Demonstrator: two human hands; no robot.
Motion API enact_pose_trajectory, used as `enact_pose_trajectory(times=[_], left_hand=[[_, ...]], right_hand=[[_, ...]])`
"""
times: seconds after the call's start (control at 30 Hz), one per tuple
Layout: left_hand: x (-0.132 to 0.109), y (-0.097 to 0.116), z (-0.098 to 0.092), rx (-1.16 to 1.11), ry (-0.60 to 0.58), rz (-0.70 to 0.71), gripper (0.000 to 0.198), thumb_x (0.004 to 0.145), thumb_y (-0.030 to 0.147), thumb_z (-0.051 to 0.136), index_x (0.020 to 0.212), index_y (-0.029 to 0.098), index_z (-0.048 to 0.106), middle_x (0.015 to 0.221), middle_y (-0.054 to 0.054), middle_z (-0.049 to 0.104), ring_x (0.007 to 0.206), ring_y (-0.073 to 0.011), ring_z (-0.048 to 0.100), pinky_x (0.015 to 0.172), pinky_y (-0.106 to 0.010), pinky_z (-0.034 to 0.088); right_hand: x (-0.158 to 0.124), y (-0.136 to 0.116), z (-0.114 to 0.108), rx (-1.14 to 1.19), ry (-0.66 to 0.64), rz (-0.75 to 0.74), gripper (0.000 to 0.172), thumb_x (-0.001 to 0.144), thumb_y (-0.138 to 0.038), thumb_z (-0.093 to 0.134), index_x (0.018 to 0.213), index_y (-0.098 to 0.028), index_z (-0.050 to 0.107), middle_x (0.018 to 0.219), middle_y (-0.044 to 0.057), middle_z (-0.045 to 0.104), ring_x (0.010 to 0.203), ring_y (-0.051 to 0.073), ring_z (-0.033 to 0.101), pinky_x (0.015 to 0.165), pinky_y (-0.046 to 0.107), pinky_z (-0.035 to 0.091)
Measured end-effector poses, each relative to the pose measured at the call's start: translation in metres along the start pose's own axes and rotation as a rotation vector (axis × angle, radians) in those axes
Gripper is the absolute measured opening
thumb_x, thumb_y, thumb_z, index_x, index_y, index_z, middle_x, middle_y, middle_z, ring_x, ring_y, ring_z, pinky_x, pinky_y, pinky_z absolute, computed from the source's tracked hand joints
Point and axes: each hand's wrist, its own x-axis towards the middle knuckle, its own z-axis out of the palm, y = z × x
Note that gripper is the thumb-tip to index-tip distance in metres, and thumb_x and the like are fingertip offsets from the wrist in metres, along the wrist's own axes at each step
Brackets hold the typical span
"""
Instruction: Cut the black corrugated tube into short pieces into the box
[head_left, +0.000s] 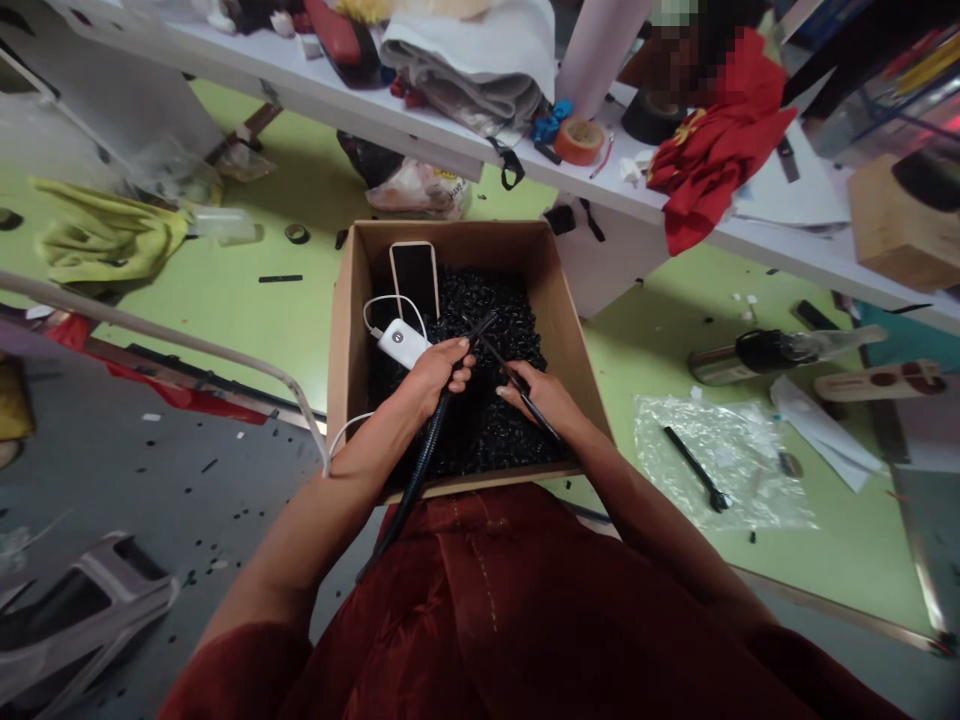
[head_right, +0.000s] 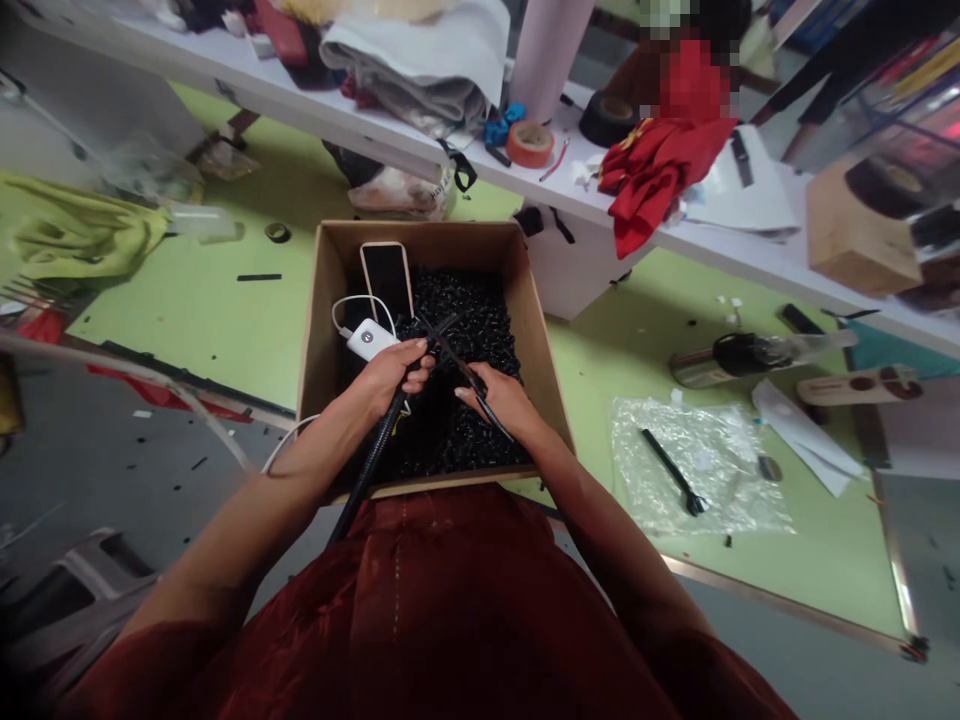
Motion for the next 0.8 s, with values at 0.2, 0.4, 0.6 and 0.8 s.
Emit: enact_pose_trajectory(times=[0.2, 0.4, 0.6, 0.8], left_hand=[[0.002, 0.000, -0.003, -0.055, -0.012, -0.038, 0.011, 0.092, 0.016, 0.043, 0.087, 0.012, 0.052, 0.057, 0.004, 0.043, 0.036, -0.0009, 0.031, 0.032, -0.011, 0.018], [0.002, 0.001, -0.003, -0.061, -0.009, 0.012, 0.009, 0.090, 0.017, 0.047, 0.090, 0.012, 0.054, 0.059, 0.004, 0.044, 0.037, -0.0008, 0.033, 0.033, -0.011, 0.019], [0.001, 0.000, -0.002, -0.024, -0.017, 0.074, 0.005, 0.090, 0.017, 0.047, 0.086, 0.014, 0.049, 0.061, 0.004, 0.044, 0.038, -0.0011, 0.033, 0.033, -0.011, 0.018], [0.002, -0.005, 0.003, 0.093, 0.016, 0.072, 0.004, 0.088, 0.019, 0.053, 0.090, 0.015, 0.052, 0.061, 0.005, 0.043, 0.038, -0.0013, 0.033, 0.034, -0.012, 0.019]], right_hand=[[0.003, 0.012, -0.005, 0.028, 0.144, 0.194, 0.038, 0.084, -0.045, 0.053, 0.115, -0.023, 0.058, 0.099, 0.006, 0.070, 0.090, 0.025, 0.065, 0.079, 0.035, 0.048], [0.003, 0.016, -0.005, 0.014, 0.059, 0.174, 0.043, 0.086, -0.048, 0.051, 0.120, -0.022, 0.054, 0.105, 0.009, 0.069, 0.096, 0.028, 0.064, 0.082, 0.039, 0.048], [0.002, 0.014, -0.003, -0.037, -0.047, 0.175, 0.048, 0.086, -0.051, 0.051, 0.124, -0.021, 0.051, 0.109, 0.011, 0.068, 0.099, 0.030, 0.064, 0.081, 0.039, 0.048], [0.002, 0.013, -0.003, -0.035, -0.052, 0.158, 0.048, 0.087, -0.050, 0.050, 0.125, -0.022, 0.050, 0.108, 0.010, 0.068, 0.100, 0.029, 0.064, 0.081, 0.037, 0.048]])
